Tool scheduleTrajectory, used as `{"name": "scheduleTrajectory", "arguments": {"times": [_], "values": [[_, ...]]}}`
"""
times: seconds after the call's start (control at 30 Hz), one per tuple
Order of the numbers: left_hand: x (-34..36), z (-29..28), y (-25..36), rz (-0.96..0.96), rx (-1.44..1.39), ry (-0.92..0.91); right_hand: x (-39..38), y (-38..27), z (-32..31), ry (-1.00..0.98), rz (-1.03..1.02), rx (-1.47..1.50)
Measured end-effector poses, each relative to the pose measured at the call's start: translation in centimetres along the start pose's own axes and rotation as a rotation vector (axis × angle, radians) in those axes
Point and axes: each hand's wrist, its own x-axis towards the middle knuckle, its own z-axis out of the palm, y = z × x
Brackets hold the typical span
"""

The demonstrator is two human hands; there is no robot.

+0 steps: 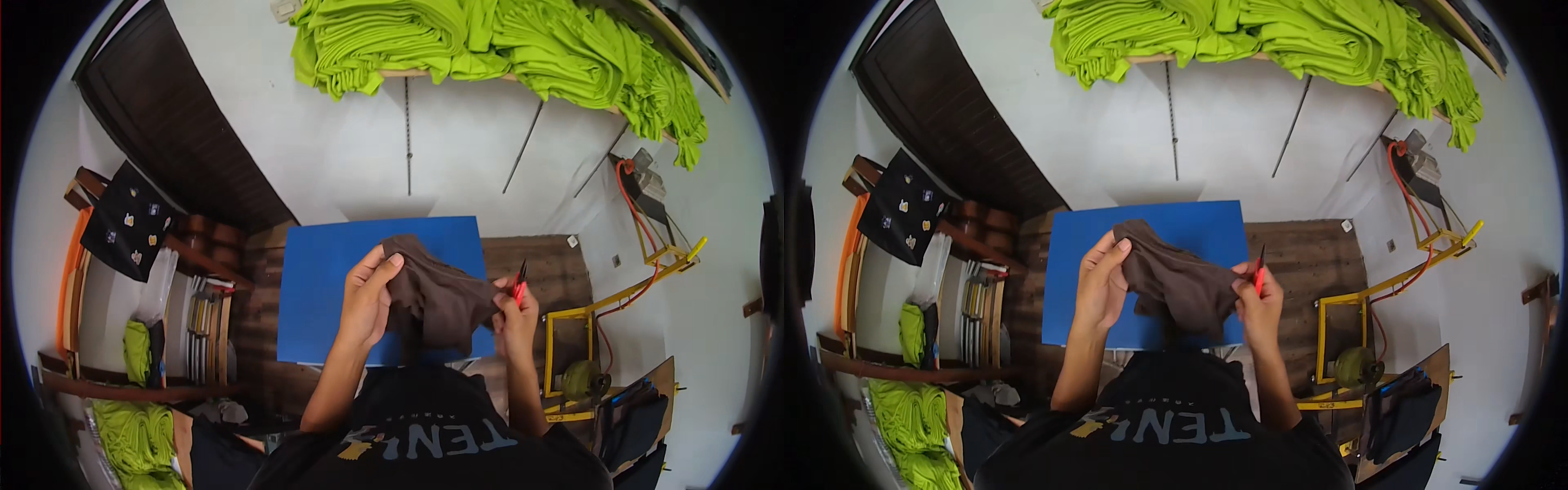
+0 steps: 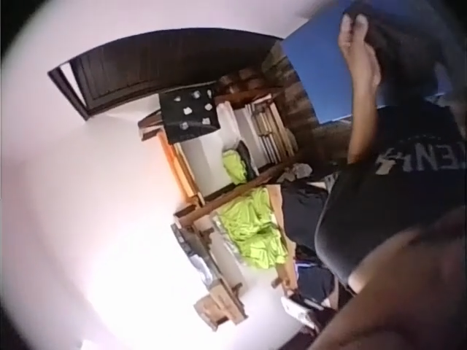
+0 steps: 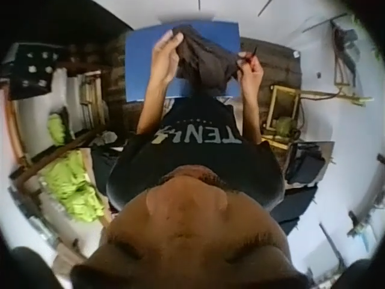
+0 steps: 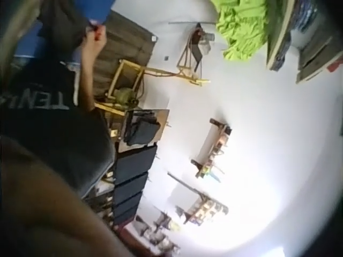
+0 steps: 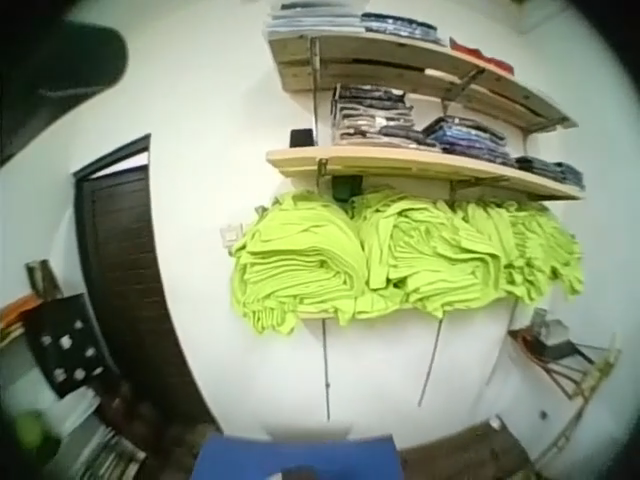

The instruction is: Cutting and trimming a piece of brown fabric using small hand snips.

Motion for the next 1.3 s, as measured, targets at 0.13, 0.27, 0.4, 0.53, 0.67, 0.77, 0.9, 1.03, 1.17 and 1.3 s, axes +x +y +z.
{"name": "scheduleTrajectory", "arguments": {"times": [0.13,0.27,0.4,0.53,0.67,0.77,0.9,1.03,1.17,1.3], "values": [[-1.3,-3.0,-0.9,-0.038,0.1,0.053,1.0,0.8,-0.3,-0.025,-0.17,-0.229],[-2.5,-3.1,-2.1,-0.002,0.081,0.114,2.3,1.1,-1.4,0.066,-0.285,-0.287],[-3.5,-2.3,-2.6,-0.021,0.174,0.065,2.7,0.4,-3.0,0.104,-0.32,-0.374],[-3.6,-1.6,-2.7,-0.042,0.226,0.008,1.0,-0.6,-3.5,0.095,-0.289,-0.51],[-3.5,-0.8,-3.2,-0.085,0.37,-0.081,-1.3,-1.1,-3.0,-0.022,-0.305,-0.496],[-3.9,-0.2,-4.0,-0.087,0.421,-0.107,-2.3,-1.3,-2.4,-0.201,-0.392,-0.627],[-5.1,0.5,-4.6,0.011,0.487,-0.149,-2.6,-1.8,-1.5,-0.375,-0.61,-0.786],[-5.6,0.9,-4.6,-0.008,0.532,-0.221,-2.1,-1.9,-0.7,-0.396,-0.791,-0.873],[-5.7,1.2,-4.4,-0.038,0.541,-0.279,-1.4,-1.7,-0.6,-0.421,-0.877,-0.932],[-5.9,1.1,-4.1,-0.056,0.47,-0.282,-0.6,-1.3,-0.3,-0.463,-0.908,-0.933]]}}
